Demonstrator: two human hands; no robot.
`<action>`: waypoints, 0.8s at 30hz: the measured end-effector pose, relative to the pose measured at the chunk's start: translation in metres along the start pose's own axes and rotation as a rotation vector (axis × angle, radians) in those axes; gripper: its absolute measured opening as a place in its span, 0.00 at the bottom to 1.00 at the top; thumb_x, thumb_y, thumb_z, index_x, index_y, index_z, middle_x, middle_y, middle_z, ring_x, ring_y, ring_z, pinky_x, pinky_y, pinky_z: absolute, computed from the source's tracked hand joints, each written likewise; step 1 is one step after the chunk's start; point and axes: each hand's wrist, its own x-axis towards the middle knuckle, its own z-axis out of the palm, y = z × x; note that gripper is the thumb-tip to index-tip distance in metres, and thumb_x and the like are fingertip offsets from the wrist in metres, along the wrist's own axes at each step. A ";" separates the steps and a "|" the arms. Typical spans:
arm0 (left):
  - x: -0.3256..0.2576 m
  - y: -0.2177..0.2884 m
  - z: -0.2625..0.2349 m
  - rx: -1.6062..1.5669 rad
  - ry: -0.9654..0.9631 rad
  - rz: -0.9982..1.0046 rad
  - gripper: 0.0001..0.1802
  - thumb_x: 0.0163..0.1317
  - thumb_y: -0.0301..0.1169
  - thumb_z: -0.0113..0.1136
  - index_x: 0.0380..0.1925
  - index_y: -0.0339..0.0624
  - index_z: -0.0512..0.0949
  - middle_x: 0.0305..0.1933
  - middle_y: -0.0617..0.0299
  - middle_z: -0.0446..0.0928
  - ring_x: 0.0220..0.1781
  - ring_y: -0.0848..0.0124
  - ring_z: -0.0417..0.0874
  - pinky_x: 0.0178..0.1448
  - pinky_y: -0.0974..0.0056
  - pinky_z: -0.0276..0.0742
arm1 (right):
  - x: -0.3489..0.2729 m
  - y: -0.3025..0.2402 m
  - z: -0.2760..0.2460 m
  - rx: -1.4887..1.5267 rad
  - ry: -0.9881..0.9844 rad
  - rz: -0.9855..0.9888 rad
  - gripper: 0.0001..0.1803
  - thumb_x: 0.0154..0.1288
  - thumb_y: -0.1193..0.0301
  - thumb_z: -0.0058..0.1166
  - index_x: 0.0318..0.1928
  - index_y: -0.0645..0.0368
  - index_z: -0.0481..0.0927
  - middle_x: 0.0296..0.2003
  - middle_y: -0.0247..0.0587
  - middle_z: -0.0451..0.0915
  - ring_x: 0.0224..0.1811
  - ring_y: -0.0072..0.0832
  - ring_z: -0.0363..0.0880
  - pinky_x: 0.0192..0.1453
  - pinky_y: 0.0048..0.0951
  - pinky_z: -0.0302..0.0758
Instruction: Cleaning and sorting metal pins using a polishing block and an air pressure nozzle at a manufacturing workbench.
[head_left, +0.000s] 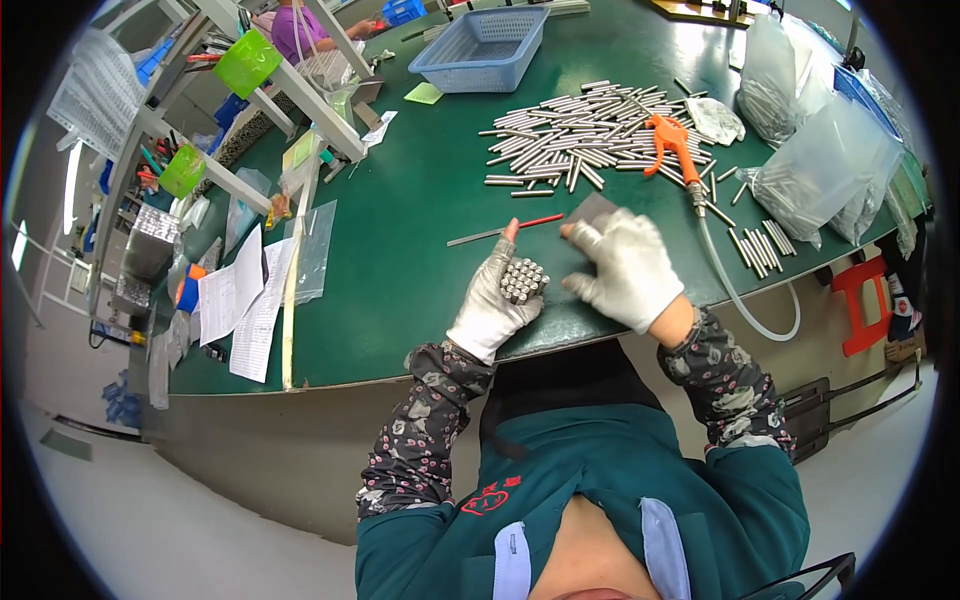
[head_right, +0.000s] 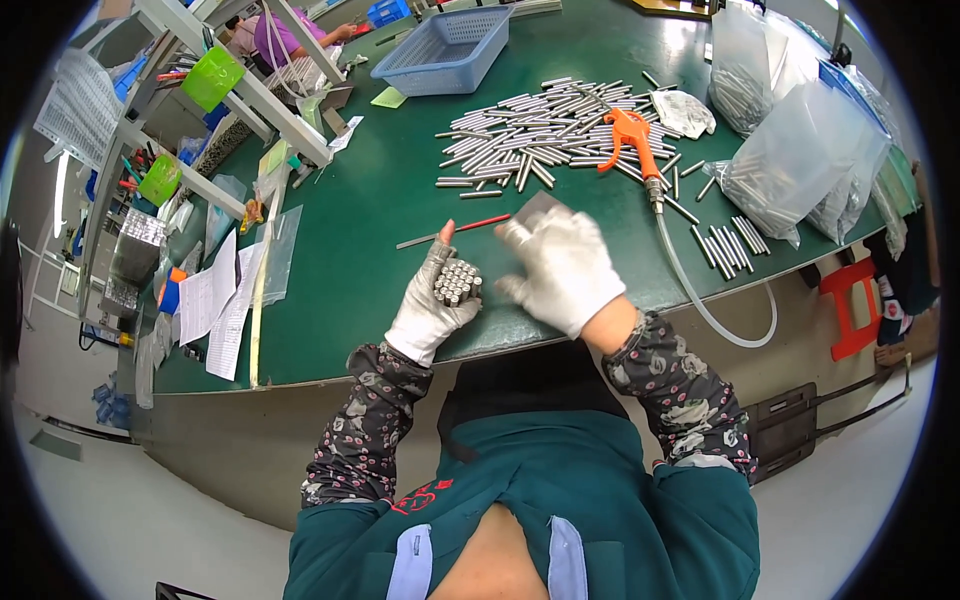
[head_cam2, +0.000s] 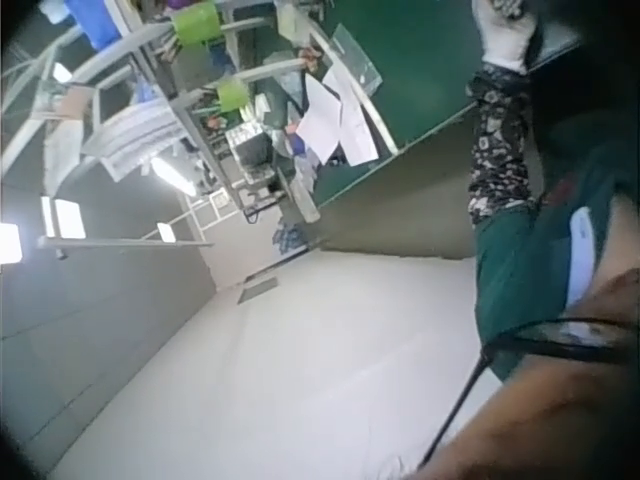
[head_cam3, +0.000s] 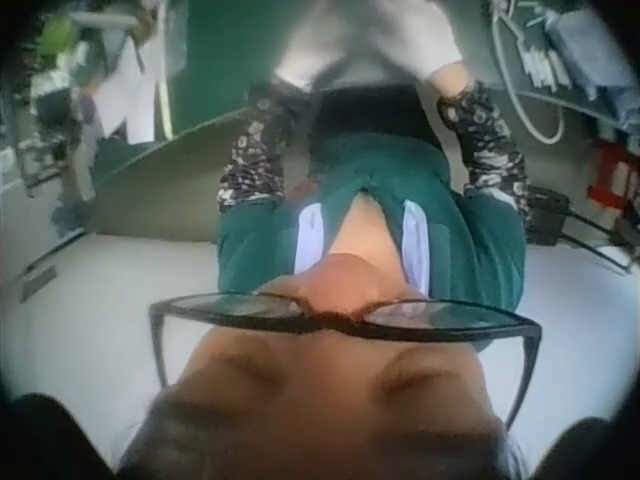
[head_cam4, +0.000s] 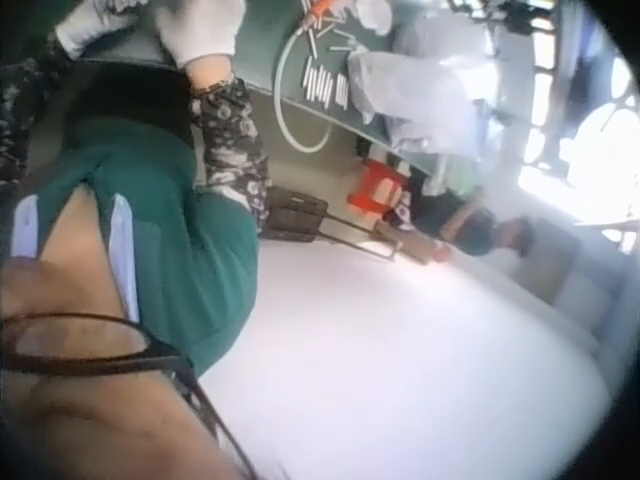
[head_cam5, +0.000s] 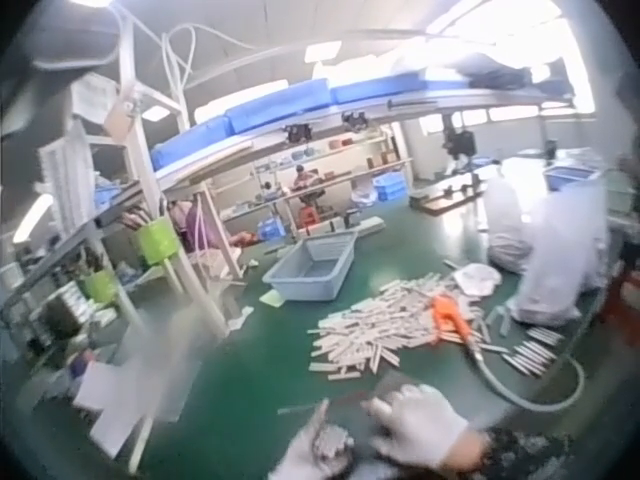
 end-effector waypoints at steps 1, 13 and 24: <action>0.001 -0.001 -0.001 -0.152 -0.017 -0.005 0.55 0.42 0.15 0.66 0.70 0.48 0.47 0.38 0.69 0.72 0.38 0.79 0.74 0.48 0.74 0.72 | -0.001 -0.005 0.007 0.123 -0.092 0.005 0.23 0.46 0.61 0.63 0.44 0.55 0.78 0.33 0.43 0.79 0.39 0.41 0.77 0.45 0.39 0.72; -0.008 -0.014 -0.019 0.151 0.005 0.121 0.58 0.36 0.23 0.73 0.69 0.49 0.50 0.46 0.60 0.76 0.48 0.69 0.77 0.55 0.67 0.73 | 0.006 -0.021 0.055 0.570 -0.157 0.063 0.20 0.49 0.66 0.61 0.44 0.57 0.77 0.33 0.48 0.79 0.38 0.45 0.78 0.43 0.40 0.74; -0.006 -0.020 -0.023 -0.053 -0.079 0.202 0.64 0.44 0.25 0.74 0.71 0.57 0.35 0.47 0.59 0.74 0.44 0.73 0.77 0.50 0.69 0.75 | 0.010 -0.025 0.054 0.570 -0.166 0.074 0.19 0.49 0.65 0.62 0.43 0.56 0.77 0.31 0.45 0.79 0.36 0.43 0.78 0.41 0.39 0.73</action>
